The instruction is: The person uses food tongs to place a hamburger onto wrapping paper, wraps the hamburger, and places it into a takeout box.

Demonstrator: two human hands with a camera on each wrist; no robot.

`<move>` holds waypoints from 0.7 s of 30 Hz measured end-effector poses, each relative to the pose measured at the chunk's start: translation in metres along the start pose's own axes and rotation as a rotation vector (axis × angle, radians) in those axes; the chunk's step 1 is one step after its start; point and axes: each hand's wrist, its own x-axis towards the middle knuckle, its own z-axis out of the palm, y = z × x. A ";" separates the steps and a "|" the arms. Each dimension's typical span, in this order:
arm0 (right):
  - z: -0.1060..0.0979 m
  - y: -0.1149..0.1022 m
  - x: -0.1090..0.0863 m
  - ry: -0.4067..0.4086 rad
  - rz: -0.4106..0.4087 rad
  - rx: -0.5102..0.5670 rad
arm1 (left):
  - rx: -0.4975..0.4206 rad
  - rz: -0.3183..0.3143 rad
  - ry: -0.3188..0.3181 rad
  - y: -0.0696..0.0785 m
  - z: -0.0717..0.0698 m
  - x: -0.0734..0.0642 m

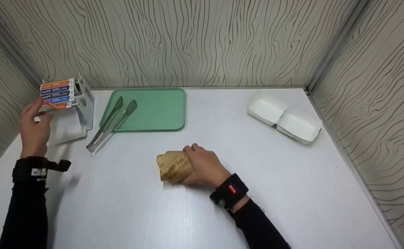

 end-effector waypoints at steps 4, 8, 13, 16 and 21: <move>0.000 0.000 0.000 -0.004 0.001 0.005 | -0.040 0.139 0.012 0.016 0.004 -0.009; 0.000 0.001 0.000 -0.002 0.001 0.009 | -0.109 0.315 0.008 0.040 0.012 -0.022; -0.001 0.002 0.000 -0.001 -0.002 0.013 | -0.333 0.538 -0.154 0.073 0.035 -0.049; -0.001 0.002 0.000 0.007 -0.013 0.009 | -0.535 0.545 -0.371 0.088 0.063 -0.073; 0.004 0.000 0.002 0.033 -0.066 -0.029 | -0.694 0.376 -0.743 0.088 0.121 -0.112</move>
